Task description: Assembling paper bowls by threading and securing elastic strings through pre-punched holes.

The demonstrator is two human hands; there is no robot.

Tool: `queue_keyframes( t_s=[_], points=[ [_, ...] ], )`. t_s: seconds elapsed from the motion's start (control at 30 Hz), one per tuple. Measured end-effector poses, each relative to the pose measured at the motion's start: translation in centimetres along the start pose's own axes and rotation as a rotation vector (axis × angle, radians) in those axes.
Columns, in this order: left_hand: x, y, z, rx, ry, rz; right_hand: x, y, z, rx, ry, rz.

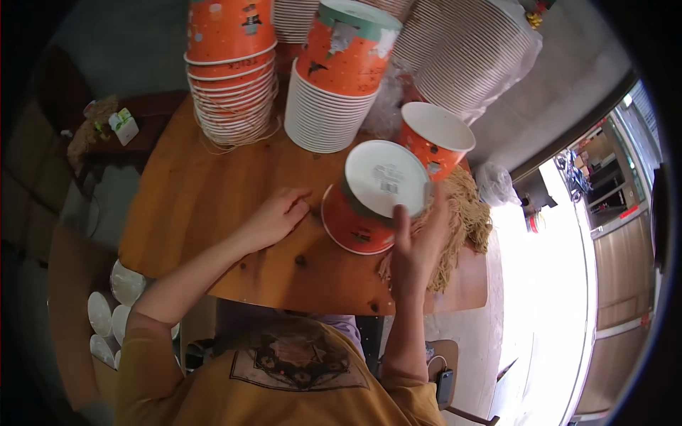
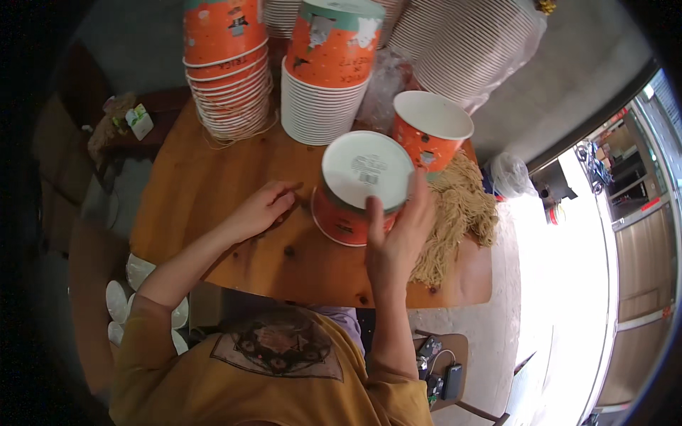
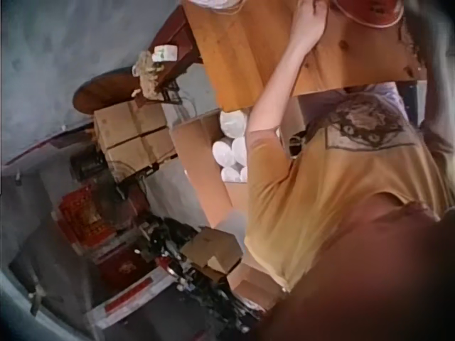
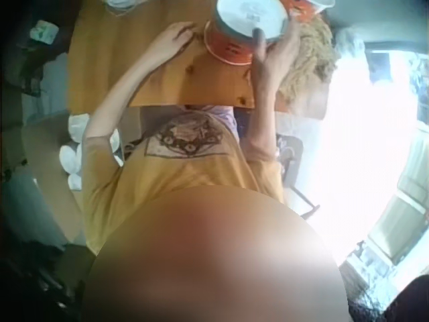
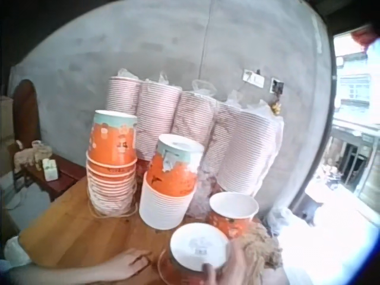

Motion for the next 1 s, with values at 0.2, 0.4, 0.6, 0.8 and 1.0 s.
queue_keyframes(
  t_s=[0.2, 0.4, 0.6, 0.8, 1.0],
  points=[
    [2.0, 0.4, 3.2, 0.041, -0.478, 0.181, 0.6, -2.1, 0.6, -0.152, 0.418, -0.076],
    [-2.9, -3.5, -0.9, 0.256, -0.978, 0.252, 2.4, -2.7, -0.5, -0.215, 0.733, -0.201],
    [-4.5, -6.8, 5.4, 0.401, -0.494, 0.409, 0.0, -0.5, 6.2, -0.171, -0.114, -0.172],
    [-3.5, -7.8, 9.7, 0.403, 0.463, 0.419, -3.3, 0.5, 8.3, -0.168, -0.450, -0.254],
    [-1.4, -6.6, 12.1, 0.569, 0.835, 0.354, -2.9, 0.6, 9.9, -0.255, -0.499, -0.239]
  ],
)
Point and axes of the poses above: each hand's wrist, its own y-axis towards the middle knuckle, its own x-axis out of the palm, z = x × y, the point moved 2 cm from there along y, towards the middle knuckle, and after that the axes turned 14 degrees about -z, right-handed, at the moved point
